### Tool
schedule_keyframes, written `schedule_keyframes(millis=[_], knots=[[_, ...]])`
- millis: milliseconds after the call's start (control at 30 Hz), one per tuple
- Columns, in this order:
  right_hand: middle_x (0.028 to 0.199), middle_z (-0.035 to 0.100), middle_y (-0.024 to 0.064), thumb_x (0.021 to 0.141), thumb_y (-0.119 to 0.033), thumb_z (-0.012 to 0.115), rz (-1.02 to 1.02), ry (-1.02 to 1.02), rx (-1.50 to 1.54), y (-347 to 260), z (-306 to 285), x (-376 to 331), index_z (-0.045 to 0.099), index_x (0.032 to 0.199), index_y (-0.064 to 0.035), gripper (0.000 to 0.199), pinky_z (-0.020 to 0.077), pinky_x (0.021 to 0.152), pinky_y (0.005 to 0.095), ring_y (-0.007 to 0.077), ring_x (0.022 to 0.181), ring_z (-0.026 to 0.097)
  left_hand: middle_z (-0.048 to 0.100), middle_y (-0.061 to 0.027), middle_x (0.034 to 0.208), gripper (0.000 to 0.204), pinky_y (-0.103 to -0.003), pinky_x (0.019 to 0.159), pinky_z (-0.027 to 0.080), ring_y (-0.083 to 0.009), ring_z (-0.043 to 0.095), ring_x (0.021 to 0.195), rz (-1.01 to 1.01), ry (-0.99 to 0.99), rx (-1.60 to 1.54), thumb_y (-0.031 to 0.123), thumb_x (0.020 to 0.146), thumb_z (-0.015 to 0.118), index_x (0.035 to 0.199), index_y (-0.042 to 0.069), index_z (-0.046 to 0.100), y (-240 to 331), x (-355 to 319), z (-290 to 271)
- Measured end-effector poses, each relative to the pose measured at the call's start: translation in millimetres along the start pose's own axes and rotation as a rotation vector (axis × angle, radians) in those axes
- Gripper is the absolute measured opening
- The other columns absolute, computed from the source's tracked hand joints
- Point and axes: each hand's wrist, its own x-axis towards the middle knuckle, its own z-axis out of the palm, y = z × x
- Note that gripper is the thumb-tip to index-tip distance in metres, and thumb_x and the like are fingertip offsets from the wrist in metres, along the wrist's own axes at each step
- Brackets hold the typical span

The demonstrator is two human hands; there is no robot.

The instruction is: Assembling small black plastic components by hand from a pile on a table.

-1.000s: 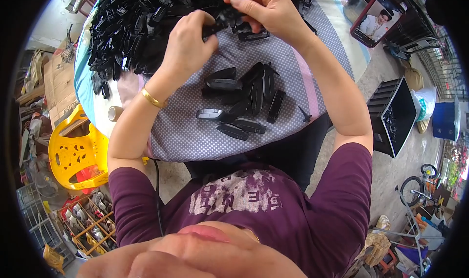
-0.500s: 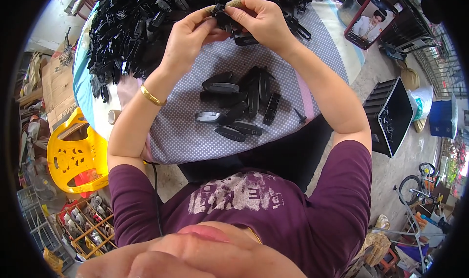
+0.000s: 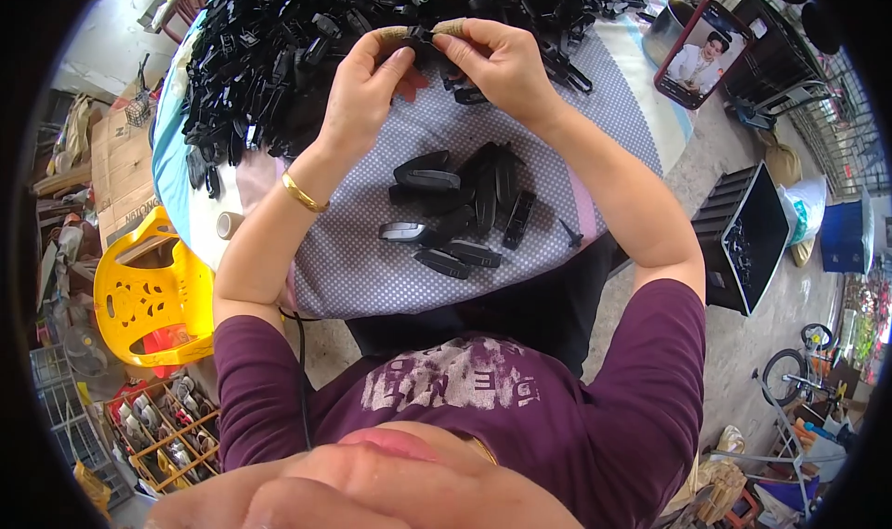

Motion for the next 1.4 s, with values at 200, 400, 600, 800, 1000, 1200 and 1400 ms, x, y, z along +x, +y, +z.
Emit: schedule_keyframes(millis=[200,400,600,800,1000,1200,1400], knots=[[0.081,0.063,0.0008,0.086,-0.011,0.063,-0.225,0.089,-0.233,2.8,5.5,1.9,0.065,0.097,-0.0009,0.016,0.0448,0.057,0.0188,0.005,0.066,0.054,0.063,-0.0045,0.089,0.022,-0.021,0.071,0.049,-0.0093,0.059,0.08,0.118,0.027,-0.102,0.007,0.088,0.058,0.107,-0.003,0.056,-2.2,-1.3,4.0],[0.082,0.06,0.0025,0.081,-0.022,0.07,-0.107,0.064,-0.438,-9.1,15.7,-6.5,0.058,0.103,-0.0006,0.033,0.0463,0.063,0.0206,0.0075,0.069,0.055,0.064,-0.0066,0.098,0.024,-0.023,0.081,0.047,-0.012,0.06,0.09,0.058,-0.028,-0.352,0.007,0.087,0.059,0.109,-0.001,0.061,-3.0,1.4,-8.4],[0.07,0.06,0.0025,0.08,-0.021,0.07,0.017,-0.166,-0.298,-22.2,15.8,-6.4,0.063,0.094,0.0013,0.027,0.0421,0.055,0.0206,0.0057,0.062,0.052,0.064,-0.0084,0.102,0.025,-0.024,0.087,0.045,-0.0142,0.06,0.093,0.136,-0.12,-0.263,0.008,0.087,0.059,0.111,-0.001,0.061,5.6,0.3,-21.8],[0.063,0.056,0.0003,0.082,-0.017,0.068,-0.096,-0.26,-0.415,-30.6,9.8,-5.2,0.065,0.093,0.0009,0.021,0.0369,0.05,0.021,0.006,0.055,0.044,0.066,-0.0047,0.093,0.022,-0.021,0.077,0.047,-0.0101,0.06,0.083,0.092,-0.143,-0.279,0.01,0.084,0.064,0.103,-0.001,0.066,10.6,2.1,-23.1],[0.086,0.066,0.0053,0.078,-0.017,0.07,-0.015,-0.434,-0.343,-24.6,-59.8,15.3,0.065,0.096,-0.0008,0.024,0.05,0.067,0.0227,0.0114,0.075,0.062,0.065,-0.0119,0.071,0.042,-0.025,0.058,0.047,-0.0105,0.057,0.061,-0.042,-0.475,0.663,0.02,0.078,0.068,0.115,0.005,0.059,49.5,-15.0,-25.7],[0.084,0.062,0.0077,0.07,-0.019,0.073,-0.167,-0.507,-0.883,-9.4,-33.6,1.5,0.065,0.095,-0.0034,0.03,0.0495,0.064,0.0312,0.0214,0.076,0.061,0.064,-0.0138,0.077,0.024,-0.033,0.063,0.049,-0.0259,0.061,0.066,0.195,-0.636,0.841,0.023,0.082,0.062,0.093,0.003,0.067,32.5,-1.8,-15.3],[0.08,0.063,0.0089,0.064,-0.01,0.068,0.051,-0.836,-0.615,-17.2,-38.6,7.8,0.064,0.093,-0.0015,0.031,0.0495,0.063,0.0279,0.0184,0.067,0.06,0.065,-0.0146,0.077,0.023,-0.037,0.068,0.052,-0.0292,0.063,0.073,0.185,-0.302,1.049,0.025,0.078,0.063,0.078,0.002,0.069,4.1,46.3,15.6]])
